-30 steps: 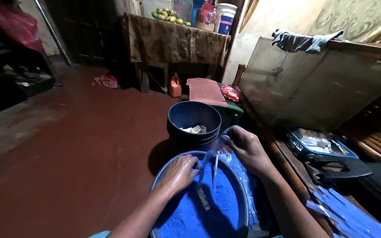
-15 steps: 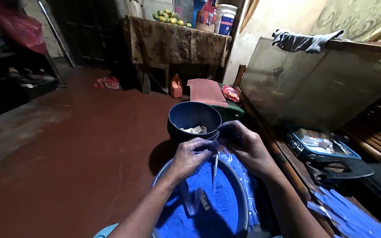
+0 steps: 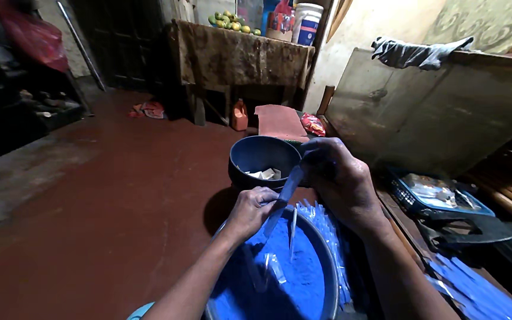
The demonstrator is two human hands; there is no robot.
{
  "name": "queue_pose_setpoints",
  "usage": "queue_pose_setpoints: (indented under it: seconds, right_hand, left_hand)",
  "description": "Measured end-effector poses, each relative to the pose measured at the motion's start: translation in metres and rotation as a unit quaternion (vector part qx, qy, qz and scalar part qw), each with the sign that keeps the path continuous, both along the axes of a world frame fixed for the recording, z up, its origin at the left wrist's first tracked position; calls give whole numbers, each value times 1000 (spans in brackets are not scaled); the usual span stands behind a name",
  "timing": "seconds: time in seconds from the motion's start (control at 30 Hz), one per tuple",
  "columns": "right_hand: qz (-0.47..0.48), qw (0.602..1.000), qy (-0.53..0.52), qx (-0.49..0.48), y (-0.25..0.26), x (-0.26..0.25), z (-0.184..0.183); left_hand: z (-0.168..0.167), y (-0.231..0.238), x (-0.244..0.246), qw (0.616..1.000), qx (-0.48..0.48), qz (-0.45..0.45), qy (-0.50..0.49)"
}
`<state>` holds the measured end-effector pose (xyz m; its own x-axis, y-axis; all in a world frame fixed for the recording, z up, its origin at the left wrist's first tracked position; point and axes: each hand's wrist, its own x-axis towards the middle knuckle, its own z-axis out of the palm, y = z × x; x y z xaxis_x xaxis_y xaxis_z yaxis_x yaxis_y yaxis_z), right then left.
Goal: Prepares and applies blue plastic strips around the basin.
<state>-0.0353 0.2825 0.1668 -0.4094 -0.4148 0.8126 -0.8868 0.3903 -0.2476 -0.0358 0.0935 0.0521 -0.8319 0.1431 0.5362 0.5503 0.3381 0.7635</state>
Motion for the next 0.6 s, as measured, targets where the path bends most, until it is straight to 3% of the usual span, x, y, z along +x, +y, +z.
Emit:
queue_pose_setpoints:
  seconds: [0.27,0.6]
  right_hand:
    - [-25,999,37,-16,0,2,10]
    - [-88,995,49,5,17,6,6]
  left_hand:
    - [-10,2,-3,999,-36,3,18]
    - [-18,15,-3,986,-135,-38,-91]
